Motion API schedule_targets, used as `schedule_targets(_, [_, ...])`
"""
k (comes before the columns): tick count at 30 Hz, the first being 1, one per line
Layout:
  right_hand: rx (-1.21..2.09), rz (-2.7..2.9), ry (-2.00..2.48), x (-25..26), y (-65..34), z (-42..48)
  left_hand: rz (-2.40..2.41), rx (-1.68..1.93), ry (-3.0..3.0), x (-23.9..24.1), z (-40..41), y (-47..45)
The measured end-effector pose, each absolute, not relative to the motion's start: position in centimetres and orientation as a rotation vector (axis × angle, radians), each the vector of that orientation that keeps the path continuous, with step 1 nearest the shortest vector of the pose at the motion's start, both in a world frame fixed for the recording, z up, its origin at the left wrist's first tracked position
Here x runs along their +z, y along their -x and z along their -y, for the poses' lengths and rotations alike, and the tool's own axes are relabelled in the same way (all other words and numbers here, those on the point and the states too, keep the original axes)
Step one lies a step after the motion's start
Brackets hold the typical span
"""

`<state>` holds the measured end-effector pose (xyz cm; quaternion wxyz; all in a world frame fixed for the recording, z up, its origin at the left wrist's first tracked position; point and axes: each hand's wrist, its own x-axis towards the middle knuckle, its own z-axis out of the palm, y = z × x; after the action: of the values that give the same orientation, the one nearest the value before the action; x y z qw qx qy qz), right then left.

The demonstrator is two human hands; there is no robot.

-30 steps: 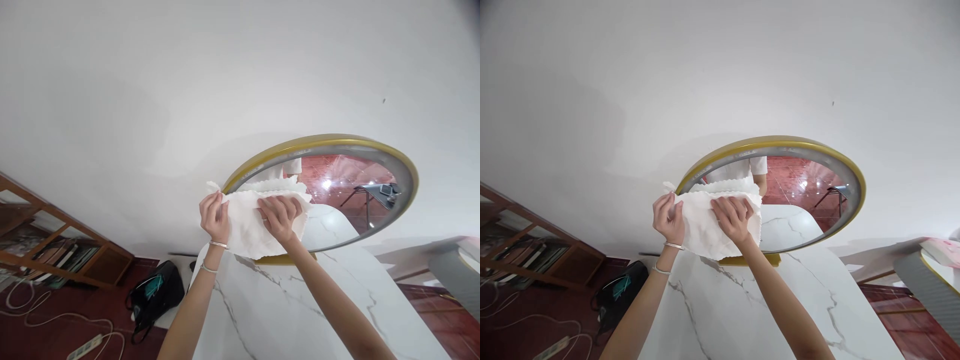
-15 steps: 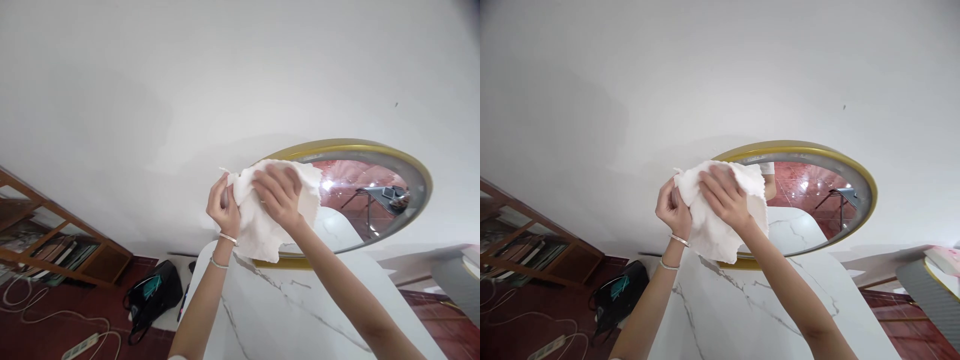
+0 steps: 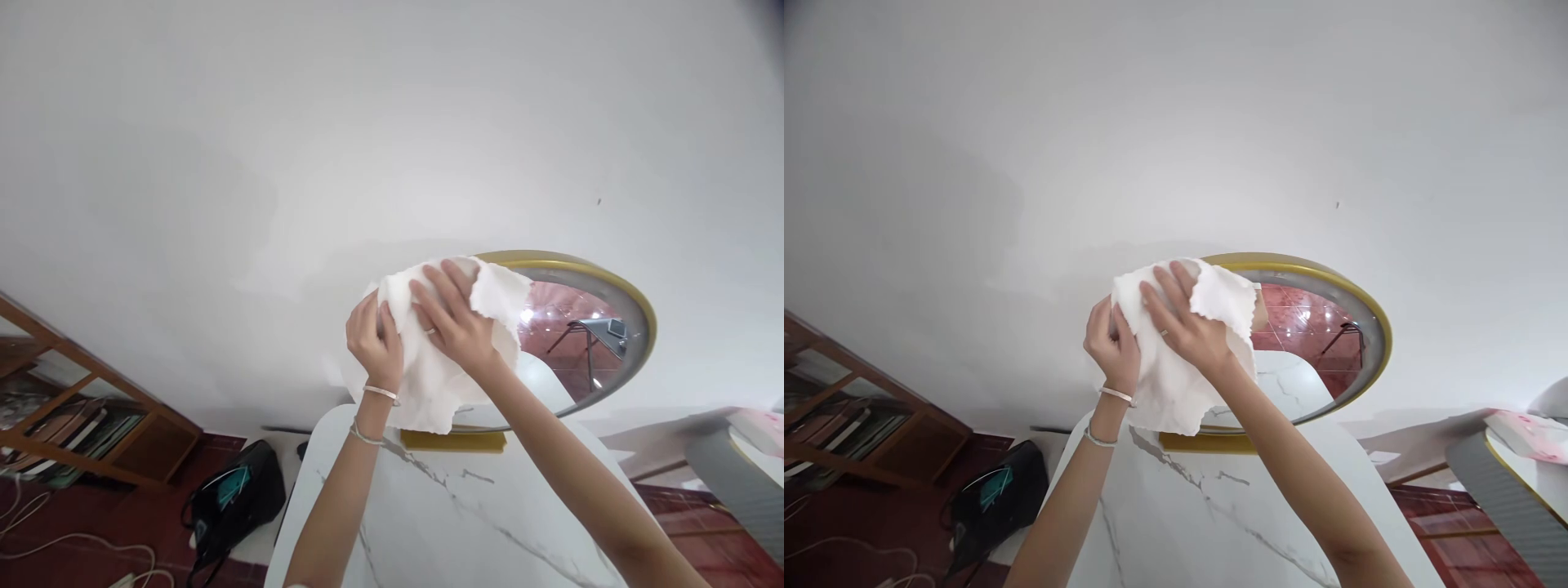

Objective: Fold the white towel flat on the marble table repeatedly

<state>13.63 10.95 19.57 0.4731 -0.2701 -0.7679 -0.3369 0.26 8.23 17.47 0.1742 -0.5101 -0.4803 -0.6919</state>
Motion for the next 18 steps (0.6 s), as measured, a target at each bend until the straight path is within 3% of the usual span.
schedule_targets(6, [-0.824, 1.485, 0.800, 21.7, -18.5, -11.3, 1.227, -1.641, 1.694, 23.4, -9.0, -6.4])
schedule_targets(12, [-0.737, 1.042, 0.973, 19.4, -24.6, -11.8, 1.044, -1.243, 1.953, 25.4, -9.4, -15.0])
schedule_targets(18, [-0.731, 1.048, 0.932, 20.3, -23.5, -11.8, 1.252, -1.402, 1.825, 25.1, -8.5, -12.5])
